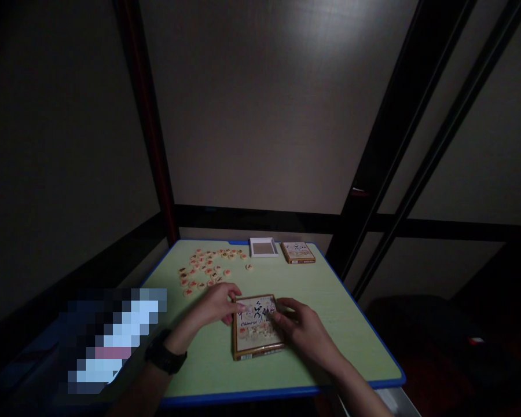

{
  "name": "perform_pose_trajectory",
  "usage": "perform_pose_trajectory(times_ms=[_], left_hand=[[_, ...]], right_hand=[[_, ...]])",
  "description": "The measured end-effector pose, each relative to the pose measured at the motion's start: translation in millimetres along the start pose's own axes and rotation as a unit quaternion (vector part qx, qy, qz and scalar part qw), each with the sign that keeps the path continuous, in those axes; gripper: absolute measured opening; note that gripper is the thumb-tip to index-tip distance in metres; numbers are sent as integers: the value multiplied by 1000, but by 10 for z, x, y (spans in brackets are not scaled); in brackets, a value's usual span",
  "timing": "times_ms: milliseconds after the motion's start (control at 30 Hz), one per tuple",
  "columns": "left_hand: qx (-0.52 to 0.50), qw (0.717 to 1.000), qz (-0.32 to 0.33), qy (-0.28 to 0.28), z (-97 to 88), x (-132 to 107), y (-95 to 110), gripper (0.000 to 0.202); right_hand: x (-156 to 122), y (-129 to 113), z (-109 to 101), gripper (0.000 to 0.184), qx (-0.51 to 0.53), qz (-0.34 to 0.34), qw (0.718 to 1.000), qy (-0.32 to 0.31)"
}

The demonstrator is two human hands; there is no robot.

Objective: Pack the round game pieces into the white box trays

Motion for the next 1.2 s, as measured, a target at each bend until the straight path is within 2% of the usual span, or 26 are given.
perform_pose_trajectory(times_ms=[100,167,233,300,367,533,600,767,867,967,1100,1200], left_hand=[[-1,1000,14,7,27,-41,29,22],[3,1000,17,15,54,-62,57,19],[9,999,22,22,85,-73,93,15],[25,999,35,34,109,-68,138,12],[53,996,50,55,116,-46,184,11],[145,965,151,159,119,20,254,14],[163,956,187,155,169,12,253,16],[235,933,250,112,306,-7,291,38],[324,897,259,153,271,125,367,41],[390,860,270,187,189,360,386,46],[416,850,266,185,117,637,282,48],[426,850,249,184,90,726,210,49]], right_hand=[[27,45,-44,66,36,9,997,-62],[-22,57,-33,74,34,-36,994,-94],[-90,80,-10,78,-21,-99,989,-111],[-141,134,10,68,-117,-140,975,-125],[-155,216,10,55,-202,-154,958,-133],[-27,429,-80,50,-270,-169,941,-118],[68,497,-124,50,-281,-172,938,-105],[309,627,-217,49,-316,-173,930,-74],[409,680,-277,48,-318,-169,930,-75],[470,709,-327,49,-313,-167,932,-71],[521,728,-333,53,-311,-168,933,-64],[550,753,-304,51,-331,-170,926,-62]])
Point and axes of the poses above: each hand's wrist, its own x-axis towards the middle knuckle, its own z-axis out of the palm, y = z × x, the point moved 1 cm from there along x, towards the middle knuckle, and after that the axes turned 12 degrees about -z, right-handed, at the moved point
